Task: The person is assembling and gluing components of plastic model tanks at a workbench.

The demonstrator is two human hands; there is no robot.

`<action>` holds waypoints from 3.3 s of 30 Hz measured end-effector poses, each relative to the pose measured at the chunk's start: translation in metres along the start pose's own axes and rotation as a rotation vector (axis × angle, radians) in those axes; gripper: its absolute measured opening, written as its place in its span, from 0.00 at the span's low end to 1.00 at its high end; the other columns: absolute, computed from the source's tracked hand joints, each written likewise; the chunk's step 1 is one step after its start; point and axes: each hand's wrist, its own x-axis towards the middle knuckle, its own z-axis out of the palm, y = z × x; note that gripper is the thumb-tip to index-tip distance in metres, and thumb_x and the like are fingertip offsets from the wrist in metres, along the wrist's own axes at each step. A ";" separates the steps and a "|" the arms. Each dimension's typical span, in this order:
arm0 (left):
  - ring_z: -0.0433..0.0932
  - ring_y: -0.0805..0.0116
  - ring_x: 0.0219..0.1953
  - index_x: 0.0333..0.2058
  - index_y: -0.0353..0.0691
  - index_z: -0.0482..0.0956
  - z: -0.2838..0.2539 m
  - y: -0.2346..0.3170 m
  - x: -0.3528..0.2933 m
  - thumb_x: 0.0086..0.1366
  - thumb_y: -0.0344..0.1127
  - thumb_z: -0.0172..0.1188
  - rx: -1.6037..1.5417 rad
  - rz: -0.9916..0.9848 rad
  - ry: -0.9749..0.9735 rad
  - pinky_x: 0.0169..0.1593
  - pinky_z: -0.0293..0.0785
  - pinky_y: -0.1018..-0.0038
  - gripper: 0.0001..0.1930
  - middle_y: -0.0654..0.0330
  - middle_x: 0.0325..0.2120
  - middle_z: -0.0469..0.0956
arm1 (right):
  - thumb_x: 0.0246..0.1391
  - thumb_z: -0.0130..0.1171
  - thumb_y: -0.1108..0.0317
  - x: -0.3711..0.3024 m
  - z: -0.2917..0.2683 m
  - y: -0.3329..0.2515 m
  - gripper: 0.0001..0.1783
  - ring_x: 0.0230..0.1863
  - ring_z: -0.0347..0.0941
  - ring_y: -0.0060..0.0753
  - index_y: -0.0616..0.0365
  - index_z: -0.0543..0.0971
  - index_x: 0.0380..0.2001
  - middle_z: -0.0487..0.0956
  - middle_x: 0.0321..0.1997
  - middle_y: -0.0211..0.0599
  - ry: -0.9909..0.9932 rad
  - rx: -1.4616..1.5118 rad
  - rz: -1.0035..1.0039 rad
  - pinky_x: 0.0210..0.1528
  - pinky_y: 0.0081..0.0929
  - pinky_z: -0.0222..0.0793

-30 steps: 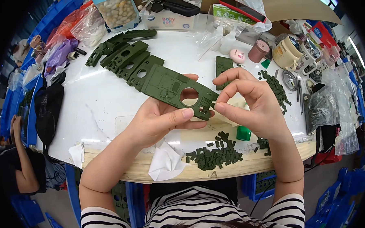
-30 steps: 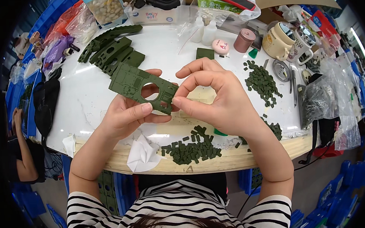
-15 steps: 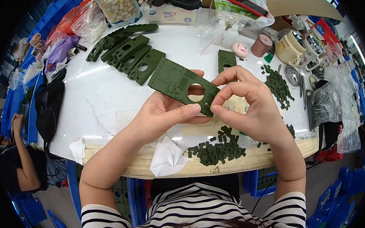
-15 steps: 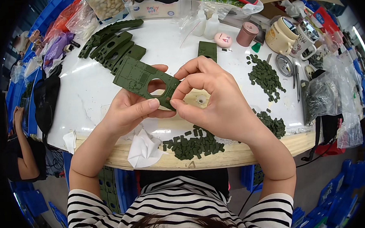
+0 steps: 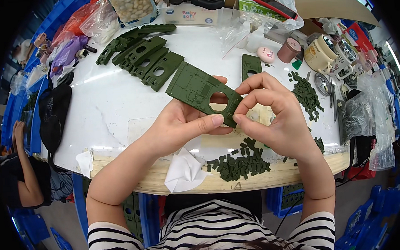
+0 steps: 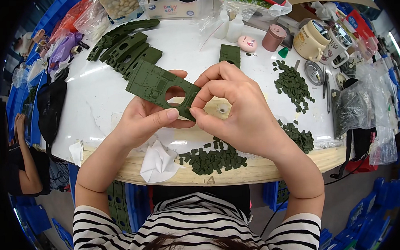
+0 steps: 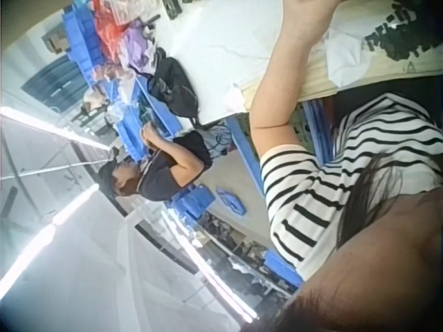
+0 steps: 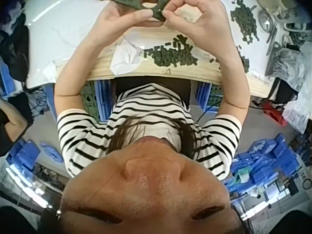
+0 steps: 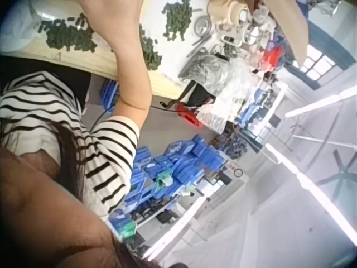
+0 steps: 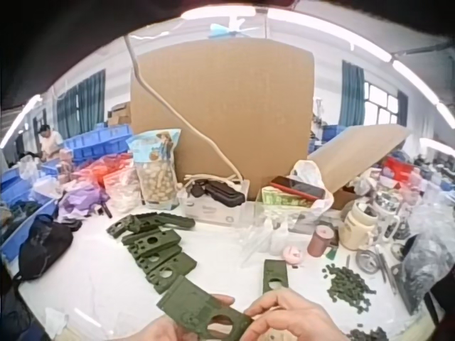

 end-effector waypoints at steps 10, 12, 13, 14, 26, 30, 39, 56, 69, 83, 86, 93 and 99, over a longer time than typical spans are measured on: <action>0.69 0.60 0.55 0.62 0.36 0.54 0.000 -0.001 0.001 0.61 0.31 0.59 0.022 0.007 -0.013 0.51 0.79 0.61 0.33 0.52 0.52 0.66 | 0.40 0.64 0.74 0.000 0.001 0.000 0.05 0.37 0.72 0.35 0.60 0.78 0.22 0.74 0.36 0.38 0.025 -0.031 -0.021 0.41 0.27 0.67; 0.69 0.60 0.55 0.62 0.36 0.54 -0.001 -0.003 0.001 0.61 0.30 0.59 0.016 0.009 -0.011 0.51 0.79 0.61 0.33 0.51 0.52 0.65 | 0.40 0.64 0.74 0.000 0.001 0.000 0.05 0.37 0.72 0.35 0.60 0.77 0.22 0.74 0.36 0.38 0.022 -0.037 -0.033 0.41 0.27 0.67; 0.69 0.60 0.55 0.62 0.36 0.54 -0.001 -0.003 0.001 0.61 0.30 0.59 0.013 0.011 -0.009 0.52 0.79 0.62 0.33 0.51 0.52 0.65 | 0.40 0.64 0.74 0.001 0.001 -0.001 0.05 0.37 0.72 0.36 0.61 0.77 0.22 0.74 0.36 0.39 0.020 -0.040 -0.041 0.40 0.27 0.67; 0.69 0.60 0.55 0.62 0.36 0.54 -0.002 -0.003 0.000 0.61 0.30 0.59 0.001 -0.002 -0.012 0.52 0.79 0.62 0.32 0.50 0.52 0.65 | 0.40 0.64 0.75 0.001 0.002 -0.001 0.05 0.37 0.72 0.36 0.61 0.77 0.22 0.74 0.36 0.39 0.028 -0.032 -0.038 0.40 0.27 0.67; 0.71 0.60 0.54 0.62 0.39 0.53 -0.006 0.002 0.000 0.63 0.30 0.56 -0.106 0.013 -0.039 0.52 0.78 0.63 0.31 0.50 0.52 0.66 | 0.46 0.62 0.77 0.005 0.002 -0.004 0.06 0.41 0.74 0.38 0.60 0.80 0.31 0.74 0.39 0.42 0.067 0.026 -0.086 0.44 0.31 0.69; 0.72 0.62 0.53 0.63 0.39 0.52 -0.010 0.008 0.001 0.63 0.29 0.54 -0.201 0.006 -0.027 0.52 0.78 0.63 0.31 0.52 0.52 0.67 | 0.42 0.62 0.80 0.005 -0.001 -0.007 0.17 0.45 0.71 0.45 0.53 0.82 0.39 0.73 0.45 0.44 0.055 -0.285 -0.287 0.47 0.38 0.69; 0.75 0.60 0.50 0.63 0.38 0.52 -0.016 0.013 0.000 0.63 0.28 0.54 -0.160 0.014 -0.069 0.51 0.79 0.64 0.32 0.50 0.53 0.68 | 0.37 0.63 0.78 0.002 0.001 -0.013 0.23 0.43 0.70 0.44 0.51 0.82 0.42 0.74 0.43 0.41 0.103 -0.531 -0.467 0.45 0.36 0.68; 0.80 0.70 0.34 0.59 0.32 0.58 -0.063 0.037 -0.063 0.68 0.37 0.52 0.045 -0.088 0.198 0.36 0.76 0.79 0.26 0.54 0.37 0.78 | 0.41 0.64 0.82 0.011 -0.017 0.007 0.08 0.29 0.70 0.36 0.61 0.81 0.28 0.76 0.26 0.36 0.361 -0.405 -0.467 0.32 0.26 0.65; 0.81 0.65 0.34 0.60 0.33 0.58 -0.149 0.061 -0.143 0.68 0.42 0.52 0.250 -0.452 0.449 0.38 0.82 0.74 0.27 0.52 0.44 0.74 | 0.46 0.62 0.81 0.007 -0.006 0.005 0.05 0.27 0.70 0.37 0.63 0.80 0.29 0.77 0.24 0.38 0.279 -0.410 -0.461 0.36 0.29 0.67; 0.71 0.78 0.26 0.57 0.38 0.64 -0.121 0.042 -0.134 0.50 0.33 0.69 0.998 -0.242 0.797 0.28 0.69 0.79 0.35 0.56 0.39 0.72 | 0.44 0.64 0.79 0.010 -0.009 0.006 0.05 0.28 0.70 0.38 0.60 0.80 0.27 0.76 0.22 0.34 0.284 -0.459 -0.502 0.38 0.31 0.67; 0.69 0.79 0.25 0.54 0.37 0.68 -0.131 0.033 -0.136 0.51 0.33 0.68 1.066 -0.188 0.872 0.28 0.67 0.80 0.31 0.57 0.39 0.71 | 0.43 0.64 0.78 0.011 -0.009 0.006 0.04 0.27 0.70 0.38 0.60 0.80 0.26 0.75 0.21 0.34 0.285 -0.468 -0.516 0.39 0.31 0.67; 0.67 0.77 0.24 0.53 0.37 0.69 -0.143 0.032 -0.137 0.51 0.35 0.67 1.308 -0.155 0.944 0.29 0.67 0.78 0.30 0.58 0.37 0.74 | 0.43 0.64 0.77 0.011 -0.010 0.006 0.04 0.27 0.70 0.38 0.59 0.80 0.26 0.74 0.20 0.34 0.290 -0.485 -0.507 0.37 0.31 0.65; 0.71 0.69 0.27 0.55 0.38 0.66 -0.152 0.039 -0.141 0.51 0.40 0.68 1.426 -0.165 1.002 0.33 0.70 0.73 0.33 0.52 0.40 0.77 | 0.43 0.64 0.77 0.010 -0.012 0.006 0.04 0.28 0.70 0.38 0.59 0.79 0.25 0.74 0.20 0.34 0.290 -0.494 -0.503 0.37 0.31 0.64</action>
